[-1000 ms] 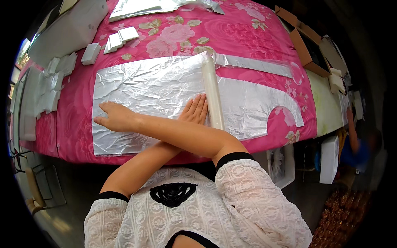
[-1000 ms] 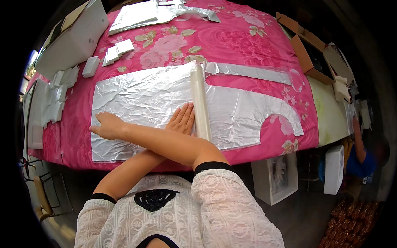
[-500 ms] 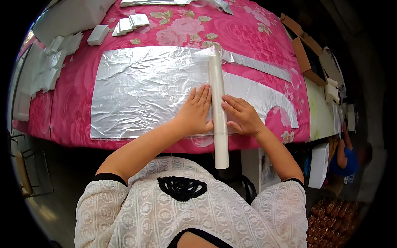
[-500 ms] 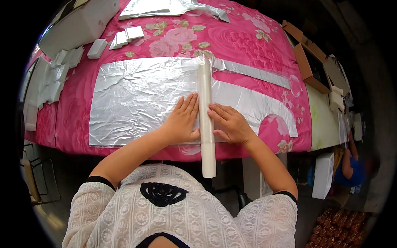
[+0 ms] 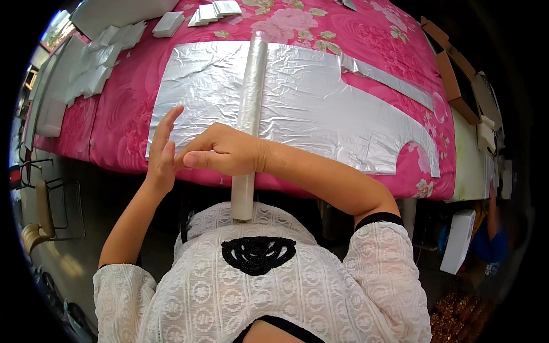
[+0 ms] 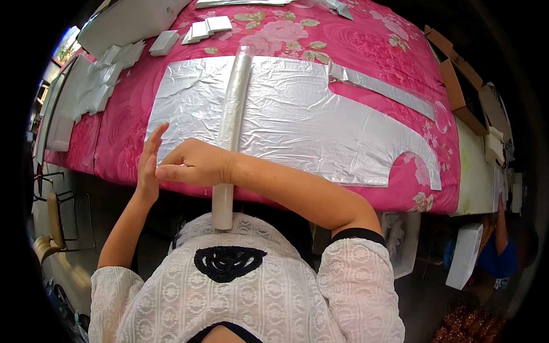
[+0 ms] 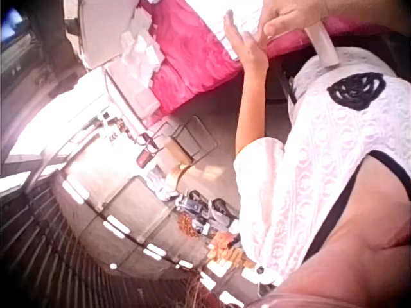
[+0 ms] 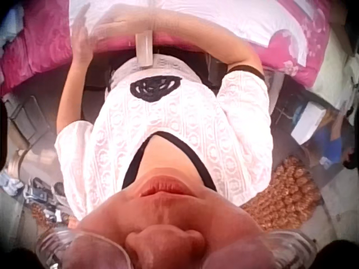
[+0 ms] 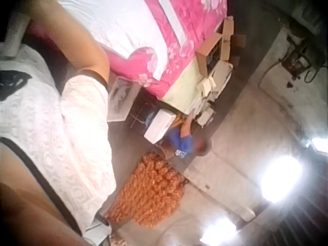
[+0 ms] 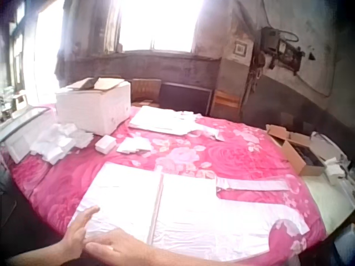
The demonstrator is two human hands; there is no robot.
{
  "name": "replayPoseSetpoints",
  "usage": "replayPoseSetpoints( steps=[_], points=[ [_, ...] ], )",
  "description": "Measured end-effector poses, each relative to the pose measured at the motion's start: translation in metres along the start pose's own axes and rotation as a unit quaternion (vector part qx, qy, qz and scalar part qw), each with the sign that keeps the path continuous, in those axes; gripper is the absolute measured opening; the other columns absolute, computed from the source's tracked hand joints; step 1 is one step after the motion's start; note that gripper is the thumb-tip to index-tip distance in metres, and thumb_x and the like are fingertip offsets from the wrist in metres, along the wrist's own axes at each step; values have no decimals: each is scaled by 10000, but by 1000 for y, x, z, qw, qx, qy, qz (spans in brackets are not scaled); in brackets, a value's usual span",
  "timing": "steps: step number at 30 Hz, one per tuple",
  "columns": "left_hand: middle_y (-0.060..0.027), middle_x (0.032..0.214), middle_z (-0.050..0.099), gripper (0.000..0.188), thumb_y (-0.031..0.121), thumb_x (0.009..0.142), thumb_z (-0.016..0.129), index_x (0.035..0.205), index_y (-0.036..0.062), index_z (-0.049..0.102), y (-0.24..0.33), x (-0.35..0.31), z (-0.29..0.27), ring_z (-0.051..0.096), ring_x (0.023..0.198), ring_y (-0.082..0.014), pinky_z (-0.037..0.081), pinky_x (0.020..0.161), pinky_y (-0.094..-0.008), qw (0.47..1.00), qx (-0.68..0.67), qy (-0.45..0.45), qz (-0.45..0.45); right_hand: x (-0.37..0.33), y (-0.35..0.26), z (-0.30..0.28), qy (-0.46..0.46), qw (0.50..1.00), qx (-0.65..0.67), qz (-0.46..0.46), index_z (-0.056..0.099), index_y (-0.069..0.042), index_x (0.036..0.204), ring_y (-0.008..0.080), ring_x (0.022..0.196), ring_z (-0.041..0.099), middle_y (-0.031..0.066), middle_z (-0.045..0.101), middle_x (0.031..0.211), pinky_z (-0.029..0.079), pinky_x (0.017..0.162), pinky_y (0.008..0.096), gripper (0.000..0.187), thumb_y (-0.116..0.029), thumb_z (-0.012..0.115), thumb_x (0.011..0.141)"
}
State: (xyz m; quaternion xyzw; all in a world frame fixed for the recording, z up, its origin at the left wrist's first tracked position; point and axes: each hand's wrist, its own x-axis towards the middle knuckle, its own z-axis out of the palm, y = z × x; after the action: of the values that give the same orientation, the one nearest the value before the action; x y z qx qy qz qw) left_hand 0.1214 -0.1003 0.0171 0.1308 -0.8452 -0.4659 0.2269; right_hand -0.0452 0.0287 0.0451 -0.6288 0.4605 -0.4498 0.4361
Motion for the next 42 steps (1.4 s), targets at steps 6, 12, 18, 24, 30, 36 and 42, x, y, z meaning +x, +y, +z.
replayPoseSetpoints(
  steps=[6, 12, 18, 24, 30, 36, 42],
  points=[
    [-133, 1357, 441, 531, 318, 912, 415, 1329, -11, 398, 3, -67, -34, 395, 1274, -233, 294, 1048, -379, 986, -84, 75, -125, 10, 17, -39, 185, 937, -281, -91, 662, -40, 997, 242, 877, 636, 111, 676, 945, 489, 785, 343, 238, -216, 577, 863],
    [-156, 1120, 599, 435, 58, 879, 513, 1288, -50, 412, 1, -83, -40, 588, 995, -198, 445, 895, -313, 986, -2, 83, -145, 45, 55, -33, 89, 861, -495, -82, 445, -40, 1314, 328, 1301, 345, 187, 417, 1367, 291, 1054, 419, 618, -440, 532, 850],
    [-119, 955, 588, 755, 183, 830, 652, 1378, -90, 210, -5, -86, -35, 577, 860, -171, 455, 802, -278, 938, 23, 101, -329, 116, 73, 11, 77, 867, -488, -67, 428, -63, 1341, 338, 1359, 236, 160, 356, 1420, 212, 1094, 451, 643, -509, 452, 878],
    [-114, 1016, 601, 823, 63, 741, 699, 1394, -73, 217, -7, -82, -30, 583, 916, -159, 458, 818, -269, 928, -164, 126, -310, 140, 69, 40, 256, 872, -416, -35, 233, -19, 1410, 387, 1351, 214, 299, 267, 1409, 181, 1092, 467, 808, -412, 594, 802],
    [-146, 1037, 595, 795, 308, 731, 687, 1346, -48, 330, 30, -31, -36, 594, 749, -144, 524, 664, -300, 847, -482, -82, -207, 141, -5, -7, 355, 897, 254, -76, 211, 13, 1357, 214, 865, 593, 179, 505, 1083, 509, 723, 354, 781, -256, 649, 771],
    [-103, 888, 569, 802, 345, 652, 749, 1246, -71, 406, 64, 30, 12, 588, 705, -154, 522, 591, -286, 857, -417, -102, -285, 78, -28, -66, 387, 890, 239, 20, 395, 28, 1160, 186, 836, 587, 114, 574, 897, 500, 701, 331, 552, -227, 680, 761],
    [-69, 859, 586, 691, 352, 691, 720, 1200, -27, 447, 61, 43, 38, 593, 722, -139, 513, 655, -279, 785, -479, -260, -295, 18, -10, -78, 418, 811, 408, 21, 378, -15, 1129, 174, 815, 573, 110, 540, 915, 510, 708, 322, 504, -161, 683, 756]
  ],
)
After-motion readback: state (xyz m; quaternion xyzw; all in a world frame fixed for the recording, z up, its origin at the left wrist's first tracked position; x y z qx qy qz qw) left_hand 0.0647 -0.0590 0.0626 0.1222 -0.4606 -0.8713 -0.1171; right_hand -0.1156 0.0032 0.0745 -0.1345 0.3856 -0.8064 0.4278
